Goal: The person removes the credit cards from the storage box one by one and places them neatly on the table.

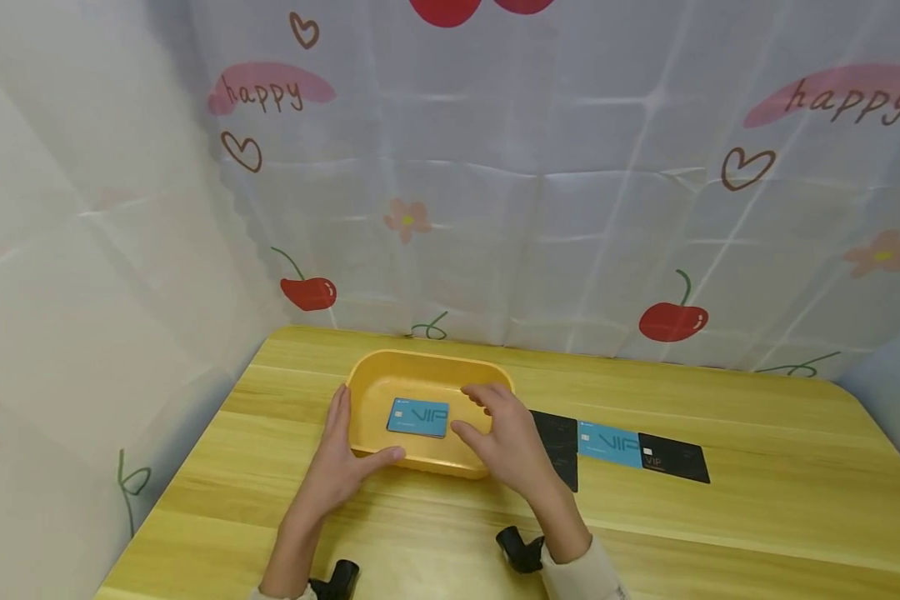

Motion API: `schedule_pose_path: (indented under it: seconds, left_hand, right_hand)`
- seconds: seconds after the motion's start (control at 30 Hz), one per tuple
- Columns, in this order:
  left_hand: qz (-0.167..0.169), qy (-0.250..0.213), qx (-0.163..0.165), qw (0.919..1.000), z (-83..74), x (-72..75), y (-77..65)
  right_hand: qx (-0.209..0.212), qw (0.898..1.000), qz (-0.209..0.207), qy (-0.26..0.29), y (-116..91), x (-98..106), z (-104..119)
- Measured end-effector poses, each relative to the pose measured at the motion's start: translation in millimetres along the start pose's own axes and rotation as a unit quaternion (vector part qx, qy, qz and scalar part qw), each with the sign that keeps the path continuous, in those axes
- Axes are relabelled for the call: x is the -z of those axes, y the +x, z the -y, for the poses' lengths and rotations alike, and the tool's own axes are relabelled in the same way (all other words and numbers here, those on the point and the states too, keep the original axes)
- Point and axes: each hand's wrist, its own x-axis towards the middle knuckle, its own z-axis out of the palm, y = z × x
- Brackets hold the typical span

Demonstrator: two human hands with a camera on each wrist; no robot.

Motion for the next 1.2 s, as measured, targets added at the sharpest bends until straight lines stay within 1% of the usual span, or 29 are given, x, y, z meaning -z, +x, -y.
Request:
schedule_pose_path:
  seconds: [0.2, 0.27, 0.37, 0.6, 0.77, 0.87, 0.97, 1.2]
  left_hand:
    - [-0.001, -0.003, -0.005, 1.0000, 1.6, 0.8, -0.3]
    - [-0.001, -0.001, -0.005, 1.0000, 1.9, 0.7, -0.3]
    - [-0.001, 0.004, -0.005, 1.0000, 1.6, 0.6, -0.3]
    - [0.000, 0.005, 0.001, 1.0000, 0.5, 0.8, -0.1]
    - [0.003, 0.010, 0.005, 0.9999, 1.0, 1.0, -0.2]
    - [-0.001, 0.012, 0.007, 0.9999, 1.4, 1.8, -0.8]
    - [-0.004, 0.011, 0.005, 0.9999, 1.2, 2.4, -1.1]
    - [0.000, 0.009, 0.008, 0.9999, 0.2, 0.6, 1.5]
  right_hand:
    - [-0.018, 0.998, 0.050, -0.032, 21.2, -13.7, 0.0]
    - [-0.022, 0.997, 0.066, -0.034, 26.1, -18.0, -0.4]
    - [-0.026, 0.995, 0.088, -0.031, 30.7, -23.3, -0.3]
    - [-0.029, 0.989, 0.134, -0.050, 37.4, -33.3, -2.4]
    - [-0.035, 0.986, 0.151, -0.054, 43.3, -40.4, -3.7]
    - [-0.024, 0.985, 0.162, -0.063, 47.2, -46.1, -4.9]
    - [-0.020, 0.984, 0.161, -0.074, 50.2, -51.5, -6.5]
    - [-0.065, 0.983, 0.152, -0.074, 51.8, -60.7, -14.5]
